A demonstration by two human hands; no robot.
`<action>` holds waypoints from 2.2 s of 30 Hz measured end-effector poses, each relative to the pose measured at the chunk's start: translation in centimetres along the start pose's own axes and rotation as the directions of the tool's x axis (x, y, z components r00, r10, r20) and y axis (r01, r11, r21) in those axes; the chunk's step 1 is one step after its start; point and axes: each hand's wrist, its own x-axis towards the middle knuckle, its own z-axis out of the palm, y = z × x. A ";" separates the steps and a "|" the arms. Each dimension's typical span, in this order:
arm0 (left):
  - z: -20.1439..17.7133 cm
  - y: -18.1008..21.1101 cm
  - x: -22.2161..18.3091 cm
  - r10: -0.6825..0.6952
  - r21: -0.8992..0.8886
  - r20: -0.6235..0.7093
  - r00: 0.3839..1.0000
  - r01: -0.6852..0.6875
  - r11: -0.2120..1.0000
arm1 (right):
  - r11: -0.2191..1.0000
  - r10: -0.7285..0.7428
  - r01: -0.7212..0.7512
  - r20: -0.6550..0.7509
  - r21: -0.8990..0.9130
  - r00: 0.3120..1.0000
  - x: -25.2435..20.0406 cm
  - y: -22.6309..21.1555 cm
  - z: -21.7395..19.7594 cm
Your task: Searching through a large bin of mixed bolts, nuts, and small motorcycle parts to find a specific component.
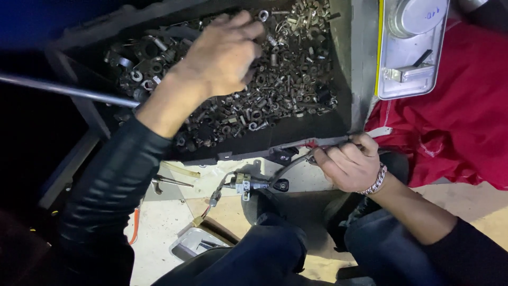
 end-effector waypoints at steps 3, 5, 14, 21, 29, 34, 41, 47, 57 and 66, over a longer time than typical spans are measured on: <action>1.0 -1.4 -0.2 0.131 0.082 -0.160 0.978 -0.119 0.989 | 1.000 0.000 -0.001 -0.038 -0.019 0.999 0.7 0.0 -0.1; 1.3 -1.0 -0.3 0.061 -0.017 -0.239 0.969 -0.067 0.998 | 1.000 0.007 -0.008 -0.052 -0.005 0.999 0.8 0.0 0.0; 4.2 -1.4 2.1 0.165 0.232 -0.462 0.872 -0.061 0.971 | 1.000 0.003 -0.004 -0.047 -0.009 0.999 0.0 -0.1 0.3; 4.9 -0.5 4.1 0.107 0.355 -0.260 0.960 -0.008 0.935 | 1.000 -0.012 0.012 -0.042 0.001 0.999 0.2 0.1 0.2; 7.2 -0.9 5.5 0.161 0.484 -0.280 0.946 -0.006 0.875 | 1.000 -0.002 0.002 -0.070 0.002 0.998 0.3 0.0 0.1; 4.2 0.4 3.6 0.234 0.462 -0.249 0.940 -0.097 0.882 | 1.000 0.010 -0.010 -0.028 -0.006 1.000 0.0 -0.2 -0.1; 0.7 2.5 -1.0 -0.156 -0.275 -0.195 0.968 0.099 0.956 | 1.000 0.010 -0.010 -0.069 0.002 0.998 0.3 -0.2 0.2; 0.3 1.7 -1.5 -0.212 -0.597 -0.354 0.911 -0.045 0.801 | 1.000 0.003 -0.004 -0.056 -0.021 0.998 0.3 -0.2 0.1; 1.3 3.9 1.7 -0.241 -0.606 -0.209 0.948 0.068 0.793 | 1.000 0.024 -0.023 -0.065 0.020 0.998 0.6 -0.5 -0.2; 3.1 6.3 6.6 -0.197 -0.613 -0.282 0.939 -0.018 0.790 | 0.938 0.274 -0.271 0.016 0.215 0.962 2.0 -3.2 -2.3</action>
